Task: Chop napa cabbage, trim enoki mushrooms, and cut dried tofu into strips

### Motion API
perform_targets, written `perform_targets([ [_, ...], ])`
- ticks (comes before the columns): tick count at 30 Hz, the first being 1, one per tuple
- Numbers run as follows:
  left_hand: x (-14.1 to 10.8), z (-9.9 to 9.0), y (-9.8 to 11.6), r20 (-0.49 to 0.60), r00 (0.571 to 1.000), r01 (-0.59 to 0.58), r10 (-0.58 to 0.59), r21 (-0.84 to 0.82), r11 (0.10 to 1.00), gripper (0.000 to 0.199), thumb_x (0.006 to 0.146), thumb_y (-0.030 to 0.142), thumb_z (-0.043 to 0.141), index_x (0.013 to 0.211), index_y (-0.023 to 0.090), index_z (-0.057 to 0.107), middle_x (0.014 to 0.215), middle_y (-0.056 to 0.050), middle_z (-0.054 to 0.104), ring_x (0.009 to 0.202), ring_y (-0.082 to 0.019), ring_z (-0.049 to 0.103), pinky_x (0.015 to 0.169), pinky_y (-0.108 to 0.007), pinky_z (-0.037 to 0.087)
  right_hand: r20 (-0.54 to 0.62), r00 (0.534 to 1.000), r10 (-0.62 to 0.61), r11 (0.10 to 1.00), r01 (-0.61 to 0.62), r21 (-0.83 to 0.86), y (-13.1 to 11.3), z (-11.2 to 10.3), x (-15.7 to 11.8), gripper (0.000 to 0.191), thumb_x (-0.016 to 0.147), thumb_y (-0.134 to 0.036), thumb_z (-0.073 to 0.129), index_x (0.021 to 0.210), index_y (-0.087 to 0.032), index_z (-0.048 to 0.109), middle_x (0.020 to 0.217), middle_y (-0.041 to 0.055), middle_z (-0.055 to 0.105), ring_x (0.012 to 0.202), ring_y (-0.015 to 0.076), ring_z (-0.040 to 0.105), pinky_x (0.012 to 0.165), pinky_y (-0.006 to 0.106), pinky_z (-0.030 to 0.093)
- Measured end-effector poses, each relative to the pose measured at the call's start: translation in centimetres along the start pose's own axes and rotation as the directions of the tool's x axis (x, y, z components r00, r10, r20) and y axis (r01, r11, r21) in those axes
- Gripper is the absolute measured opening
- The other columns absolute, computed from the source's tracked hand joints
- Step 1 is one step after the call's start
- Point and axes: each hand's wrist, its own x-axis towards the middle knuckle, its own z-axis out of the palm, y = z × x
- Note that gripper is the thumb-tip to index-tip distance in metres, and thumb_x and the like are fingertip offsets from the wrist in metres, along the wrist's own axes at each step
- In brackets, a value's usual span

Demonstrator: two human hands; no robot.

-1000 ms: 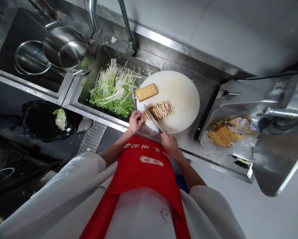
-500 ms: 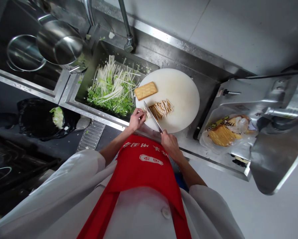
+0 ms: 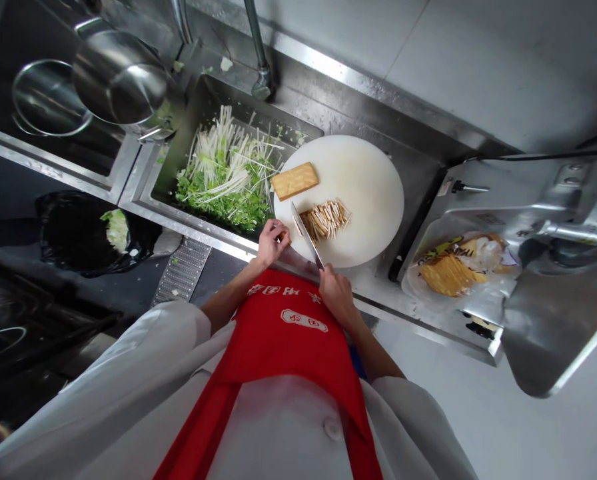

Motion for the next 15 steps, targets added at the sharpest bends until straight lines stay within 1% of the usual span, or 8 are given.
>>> perform_targets([
  [2,0.2,0.1,0.1,0.037,0.999,0.000,0.000,0.009,1.000,0.010,0.095,0.024,0.062,0.092,0.022,0.071,0.110,-0.006,0.060,0.072,-0.009,0.057,0.072,-0.025,0.053,-0.002,1.000,0.011,1.000,-0.011,0.000,0.0,-0.1,0.1,0.037,0.113,-0.035,0.028,0.125,-0.016,0.056,0.102,0.0156,0.077,0.097,0.0274,0.075,0.081,0.031,0.046],
  [5,0.8,0.4,0.4,0.107,0.994,0.009,-0.016,0.065,0.998,0.011,0.094,0.022,0.062,0.098,0.024,0.073,0.113,-0.007,0.063,0.079,-0.012,0.062,0.077,-0.027,0.055,0.001,1.000,0.015,1.000,-0.014,-0.008,-0.1,-0.1,0.1,0.037,0.113,-0.034,0.028,0.125,-0.015,0.057,0.103,0.0157,0.077,0.097,0.0267,0.075,0.081,0.031,0.045],
  [9,1.3,0.5,0.6,0.194,0.980,0.018,-0.043,0.128,0.992,0.016,0.094,0.019,0.061,0.104,0.024,0.074,0.116,-0.007,0.065,0.079,-0.013,0.064,0.078,-0.028,0.056,0.005,1.000,0.014,1.000,-0.014,-0.021,-0.3,0.2,0.1,0.037,0.113,-0.035,0.028,0.125,-0.015,0.057,0.102,0.0154,0.077,0.095,0.0263,0.075,0.078,0.031,0.045],
  [12,1.2,0.4,0.5,0.227,0.973,-0.003,-0.030,0.145,0.989,0.018,0.096,0.022,0.059,0.106,0.024,0.074,0.120,-0.008,0.064,0.081,-0.014,0.066,0.078,-0.029,0.057,0.003,1.000,0.006,1.000,-0.005,-0.026,-0.4,0.6,0.2,0.038,0.113,-0.035,0.027,0.125,-0.015,0.057,0.101,0.0156,0.077,0.095,0.0270,0.075,0.077,0.031,0.046],
  [15,1.0,0.0,0.3,0.237,0.971,-0.020,-0.027,0.193,0.981,0.023,0.097,0.023,0.057,0.112,0.026,0.074,0.121,-0.009,0.064,0.086,-0.016,0.067,0.079,-0.029,0.056,0.012,1.000,-0.016,1.000,0.016,-0.025,-0.3,0.7,0.2,0.039,0.113,-0.035,0.025,0.126,-0.015,0.056,0.101,0.0157,0.077,0.096,0.0273,0.075,0.078,0.031,0.046],
])
